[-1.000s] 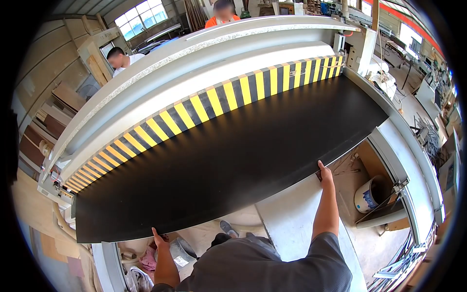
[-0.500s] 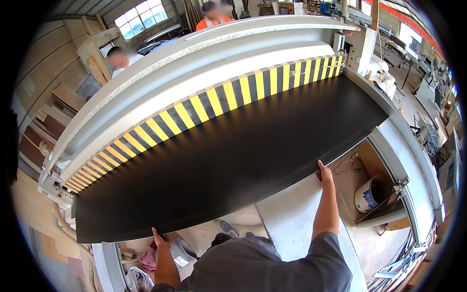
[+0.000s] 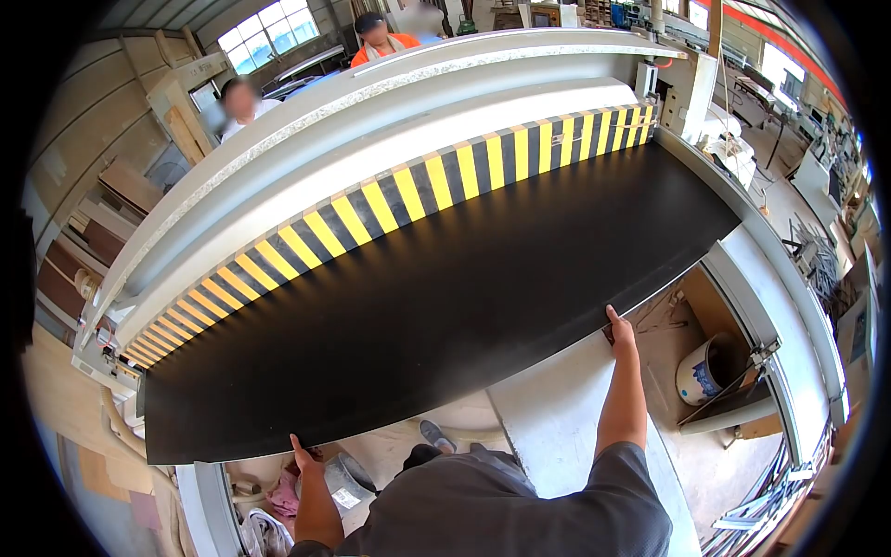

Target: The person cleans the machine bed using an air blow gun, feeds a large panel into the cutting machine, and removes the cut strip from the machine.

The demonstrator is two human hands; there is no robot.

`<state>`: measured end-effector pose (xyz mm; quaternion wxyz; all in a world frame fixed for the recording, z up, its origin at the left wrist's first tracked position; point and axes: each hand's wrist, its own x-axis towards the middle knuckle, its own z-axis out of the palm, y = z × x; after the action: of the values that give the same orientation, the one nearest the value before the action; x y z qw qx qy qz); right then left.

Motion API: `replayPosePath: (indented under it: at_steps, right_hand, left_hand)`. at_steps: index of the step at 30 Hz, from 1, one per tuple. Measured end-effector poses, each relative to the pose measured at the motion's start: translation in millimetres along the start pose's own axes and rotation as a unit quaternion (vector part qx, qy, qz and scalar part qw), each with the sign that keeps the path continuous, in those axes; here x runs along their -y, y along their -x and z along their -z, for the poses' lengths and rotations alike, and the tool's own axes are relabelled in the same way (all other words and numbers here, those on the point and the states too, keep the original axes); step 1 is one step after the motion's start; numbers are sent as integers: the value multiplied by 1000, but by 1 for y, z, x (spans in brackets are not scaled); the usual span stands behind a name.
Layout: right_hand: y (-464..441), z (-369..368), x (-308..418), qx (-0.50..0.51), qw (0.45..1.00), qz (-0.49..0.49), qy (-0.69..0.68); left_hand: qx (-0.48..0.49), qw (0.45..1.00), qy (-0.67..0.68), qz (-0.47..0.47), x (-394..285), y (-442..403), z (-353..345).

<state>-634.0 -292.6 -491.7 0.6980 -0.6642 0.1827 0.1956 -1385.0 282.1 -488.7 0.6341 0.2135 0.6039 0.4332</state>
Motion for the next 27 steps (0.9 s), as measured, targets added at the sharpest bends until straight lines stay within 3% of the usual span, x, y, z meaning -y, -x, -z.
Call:
replayPosePath:
  at_steps: [20, 27]
  right_hand:
    - [0, 5, 0, 11, 1000, -3, 18]
    - [4, 3, 6, -17, 999, 35, 15]
  left_hand:
    - [-3, 1000, 6, -14, 4, 3, 0]
    - [-63, 997, -7, -36, -1, 8, -10]
